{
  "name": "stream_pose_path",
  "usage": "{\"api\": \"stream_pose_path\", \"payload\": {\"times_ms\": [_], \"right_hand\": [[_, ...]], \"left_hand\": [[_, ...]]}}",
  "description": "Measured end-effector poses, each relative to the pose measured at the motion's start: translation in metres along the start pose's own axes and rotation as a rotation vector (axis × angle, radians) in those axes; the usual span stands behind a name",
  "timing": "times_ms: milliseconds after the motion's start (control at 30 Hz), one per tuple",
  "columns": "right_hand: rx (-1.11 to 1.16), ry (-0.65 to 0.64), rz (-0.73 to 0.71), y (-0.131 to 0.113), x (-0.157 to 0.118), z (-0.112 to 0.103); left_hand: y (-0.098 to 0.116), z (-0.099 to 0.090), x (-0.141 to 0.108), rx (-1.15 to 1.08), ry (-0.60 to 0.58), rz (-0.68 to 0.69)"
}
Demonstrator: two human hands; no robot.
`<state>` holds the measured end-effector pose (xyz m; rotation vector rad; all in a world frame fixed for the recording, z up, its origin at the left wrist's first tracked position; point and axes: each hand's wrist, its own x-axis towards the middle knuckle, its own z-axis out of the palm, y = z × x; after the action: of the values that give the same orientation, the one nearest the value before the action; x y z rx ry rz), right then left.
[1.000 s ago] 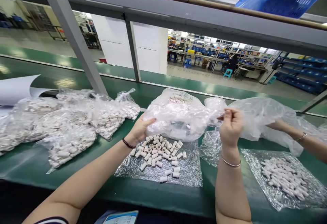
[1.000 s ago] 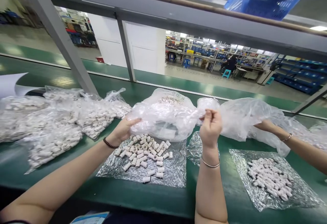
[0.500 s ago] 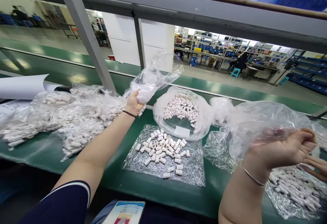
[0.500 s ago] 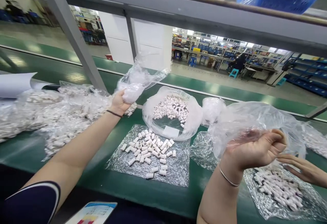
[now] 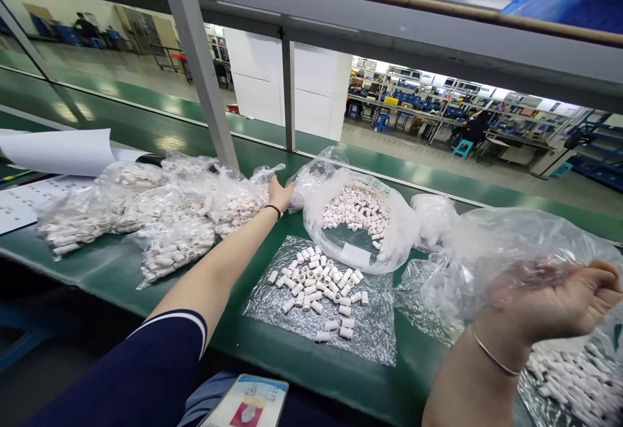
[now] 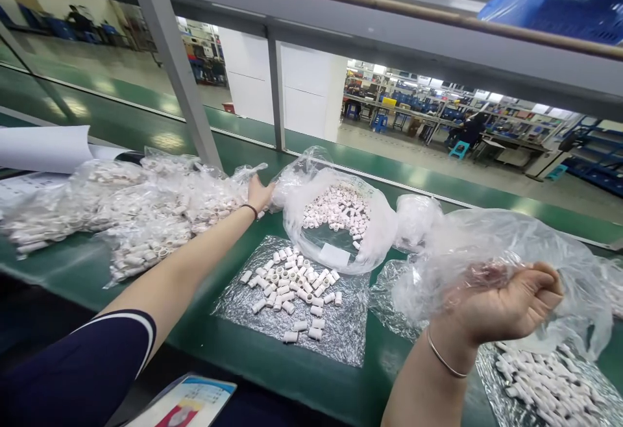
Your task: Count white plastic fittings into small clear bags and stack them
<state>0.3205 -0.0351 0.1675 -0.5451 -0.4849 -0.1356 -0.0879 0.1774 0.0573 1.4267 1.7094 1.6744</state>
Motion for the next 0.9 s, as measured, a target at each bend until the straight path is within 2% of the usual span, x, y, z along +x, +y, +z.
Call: {"api": "stream_pose_path", "payload": {"times_ms": [67,133,200,267,333,400,433,500,567,633,700,767,900], "right_hand": [[0.0,-0.041,0.096,-0.005,-0.007,0.004],[-0.014,-0.074,0.148,-0.008,-0.015,0.008],[-0.032,-0.095,0.185,-0.01,-0.025,0.012],[-0.016,-0.127,0.23,-0.01,-0.036,0.017],[0.01,-0.191,0.273,-0.008,-0.048,0.021],[-0.001,-0.283,0.295,-0.007,-0.063,0.024],[-0.021,-0.34,0.303,-0.007,-0.071,0.024],[-0.05,-0.474,0.328,-0.009,-0.087,0.024],[-0.036,-0.609,0.372,-0.012,-0.099,0.023],[-0.02,-0.69,0.401,-0.013,-0.104,0.02],[-0.038,-0.701,0.398,-0.012,-0.101,0.019],[-0.072,-0.693,0.403,-0.008,-0.094,0.018],[-0.086,-0.708,0.526,0.003,-0.082,0.018]], "left_hand": [[0.0,-0.001,-0.014,0.055,-0.01,0.024],[0.007,0.001,-0.031,0.076,-0.071,0.091],[0.023,0.004,-0.05,0.06,-0.151,0.166],[0.048,0.006,-0.072,0.012,-0.26,0.247],[0.078,0.003,-0.097,-0.064,-0.42,0.325],[0.109,-0.003,-0.124,-0.244,-0.681,0.375],[0.123,-0.006,-0.137,-0.346,-0.812,0.348],[0.145,-0.01,-0.158,-0.473,-0.931,0.275],[0.157,-0.008,-0.169,-0.456,-0.921,0.286],[0.161,-0.005,-0.168,-0.374,-0.894,0.351],[0.158,-0.006,-0.158,-0.367,-0.907,0.366],[0.153,-0.011,-0.145,-0.437,-0.907,0.318],[0.142,-0.026,-0.128,-0.532,-0.812,0.217]]}}
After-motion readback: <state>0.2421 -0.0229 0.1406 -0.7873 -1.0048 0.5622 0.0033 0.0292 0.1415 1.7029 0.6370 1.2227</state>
